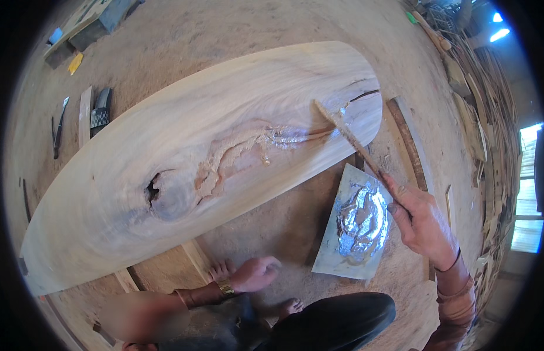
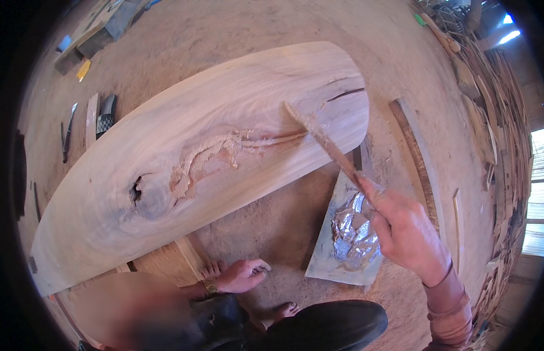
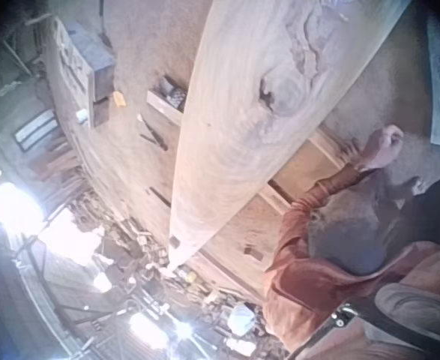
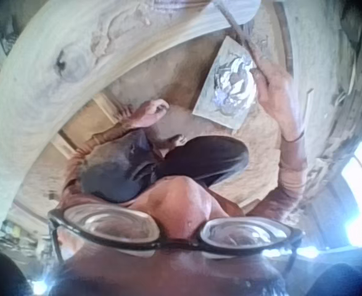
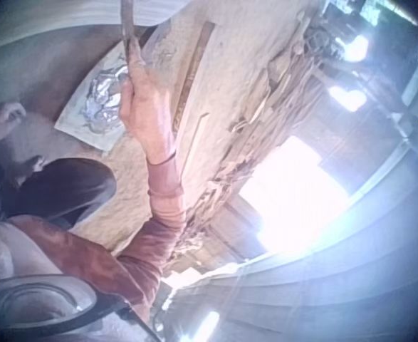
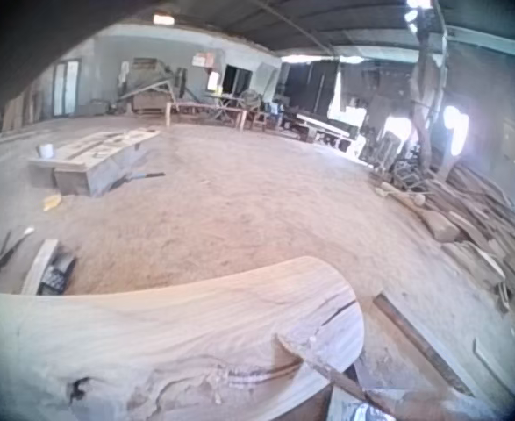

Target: The person hammers a wooden block into a hole in a large curved wooden piece, then applies a paste-like substance to the area using a small stick. They continue to apply the substance to other areas of the wood.

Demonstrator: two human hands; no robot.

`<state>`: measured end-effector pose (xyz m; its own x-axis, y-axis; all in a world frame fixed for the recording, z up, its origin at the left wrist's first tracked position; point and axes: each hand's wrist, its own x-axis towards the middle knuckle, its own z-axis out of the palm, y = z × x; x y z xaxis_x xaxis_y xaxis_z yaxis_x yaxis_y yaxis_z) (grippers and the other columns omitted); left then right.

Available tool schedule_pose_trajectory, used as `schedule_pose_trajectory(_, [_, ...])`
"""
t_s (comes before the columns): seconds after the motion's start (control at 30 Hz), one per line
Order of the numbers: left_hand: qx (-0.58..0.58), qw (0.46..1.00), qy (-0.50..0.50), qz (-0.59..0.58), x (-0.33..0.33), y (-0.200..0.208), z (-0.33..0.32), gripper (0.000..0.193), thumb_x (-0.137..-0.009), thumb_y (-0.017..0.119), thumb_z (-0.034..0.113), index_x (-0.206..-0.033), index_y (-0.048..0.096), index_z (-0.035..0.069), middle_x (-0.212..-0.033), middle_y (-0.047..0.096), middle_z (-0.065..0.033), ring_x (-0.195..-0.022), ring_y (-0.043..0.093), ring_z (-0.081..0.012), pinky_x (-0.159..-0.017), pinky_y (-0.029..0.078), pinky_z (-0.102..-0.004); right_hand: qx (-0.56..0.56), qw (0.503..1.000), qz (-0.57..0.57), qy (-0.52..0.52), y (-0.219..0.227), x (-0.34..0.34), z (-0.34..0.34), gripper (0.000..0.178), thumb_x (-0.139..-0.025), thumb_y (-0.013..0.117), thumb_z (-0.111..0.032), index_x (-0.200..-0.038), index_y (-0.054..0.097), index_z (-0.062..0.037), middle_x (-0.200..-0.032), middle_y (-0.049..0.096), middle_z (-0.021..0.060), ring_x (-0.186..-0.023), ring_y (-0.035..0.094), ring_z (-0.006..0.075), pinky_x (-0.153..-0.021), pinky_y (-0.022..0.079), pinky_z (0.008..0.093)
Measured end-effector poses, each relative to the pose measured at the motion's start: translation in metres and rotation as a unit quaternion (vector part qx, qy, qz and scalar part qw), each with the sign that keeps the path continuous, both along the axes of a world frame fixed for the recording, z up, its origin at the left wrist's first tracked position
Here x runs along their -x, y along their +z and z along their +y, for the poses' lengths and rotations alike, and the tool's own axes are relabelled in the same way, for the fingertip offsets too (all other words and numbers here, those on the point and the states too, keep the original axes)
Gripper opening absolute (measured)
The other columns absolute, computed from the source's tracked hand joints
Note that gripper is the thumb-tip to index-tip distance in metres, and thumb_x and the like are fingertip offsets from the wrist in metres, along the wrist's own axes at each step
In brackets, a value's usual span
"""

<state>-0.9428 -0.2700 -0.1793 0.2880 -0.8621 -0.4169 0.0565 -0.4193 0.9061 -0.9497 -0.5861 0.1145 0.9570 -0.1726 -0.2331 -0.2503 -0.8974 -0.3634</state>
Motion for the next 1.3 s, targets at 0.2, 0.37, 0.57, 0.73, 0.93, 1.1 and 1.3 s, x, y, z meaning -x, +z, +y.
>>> schedule_pose_trajectory(0.2, [0.003,1.0,-0.017,-0.005,0.0,0.004,-0.005,0.028,-0.096,0.065,0.02,-0.117,0.07,0.002,-0.103,0.077,-0.0178,-0.099,0.075,-0.0285,-0.088,0.058,-0.0377,-0.104,0.993,0.051,-0.035,0.014,0.023,-0.015,0.054,-0.093,0.052,0.0,-0.147,0.053,0.0001,-0.083,0.068,0.0192,-0.063,0.062,0.0345,-0.069,0.054,0.0408])
schedule_pose_trajectory(0.37, [0.002,1.0,-0.018,0.0,0.003,0.006,-0.002,0.029,-0.096,0.064,0.02,-0.117,0.069,0.001,-0.104,0.076,-0.0186,-0.1,0.075,-0.0294,-0.089,0.058,-0.0379,-0.141,0.96,0.011,-0.241,0.014,0.015,-0.032,0.052,-0.094,0.049,-0.004,-0.146,0.054,0.0016,-0.071,0.065,0.0167,-0.053,0.059,0.0278,-0.062,0.052,0.039])
schedule_pose_trajectory(0.57, [-0.016,1.0,-0.008,0.015,-0.001,0.007,0.002,0.028,-0.097,0.063,0.021,-0.118,0.067,0.003,-0.106,0.075,-0.0192,-0.1,0.074,-0.031,-0.089,0.057,-0.0404,0.089,0.992,-0.017,-0.09,0.001,0.007,-0.017,0.053,-0.095,0.05,-0.001,-0.147,0.056,-0.0056,-0.069,0.063,0.0189,-0.06,0.06,0.0293,-0.07,0.052,0.0416])
schedule_pose_trajectory(0.73, [-0.009,1.0,-0.004,0.01,0.001,0.009,-0.002,0.028,-0.096,0.063,0.02,-0.117,0.067,0.002,-0.103,0.075,-0.0208,-0.097,0.074,-0.0334,-0.086,0.058,-0.0415,-0.075,0.989,-0.006,-0.129,0.01,0.013,-0.007,0.05,-0.099,0.051,-0.004,-0.149,0.053,-0.001,-0.067,0.062,0.0135,-0.052,0.056,0.0173,-0.057,0.049,0.0334])
schedule_pose_trajectory(0.93, [0.011,0.999,0.041,0.021,0.008,0.009,-0.003,0.028,-0.095,0.063,0.019,-0.117,0.068,0.001,-0.101,0.075,-0.0222,-0.096,0.074,-0.0347,-0.085,0.058,-0.0419,-0.293,0.918,-0.071,-0.258,-0.017,0.053,0.013,0.05,-0.105,0.051,-0.017,-0.151,0.049,0.0005,-0.068,0.063,0.0059,-0.049,0.052,0.0087,-0.048,0.044,0.0236])
schedule_pose_trajectory(1.1, [0.01,0.998,0.048,0.032,0.004,0.009,-0.006,0.03,-0.096,0.062,0.021,-0.117,0.068,0.0,-0.102,0.075,-0.0226,-0.097,0.074,-0.0353,-0.086,0.058,-0.0424,-0.334,0.905,0.024,-0.263,-0.082,0.065,0.042,0.048,-0.106,0.051,-0.017,-0.151,0.05,-0.0003,-0.069,0.062,0.0032,-0.053,0.054,0.0078,-0.051,0.046,0.0239])
schedule_pose_trajectory(1.3, [0.006,0.995,0.089,0.037,0.003,0.007,0.001,0.031,-0.094,0.062,0.022,-0.115,0.069,0.001,-0.099,0.074,-0.0206,-0.094,0.073,-0.0348,-0.085,0.057,-0.043,-0.315,0.924,0.018,-0.215,-0.093,0.034,0.051,0.049,-0.106,0.053,-0.015,-0.152,0.049,-0.0008,-0.068,0.062,0.0018,-0.052,0.052,0.0058,-0.049,0.044,0.0229])
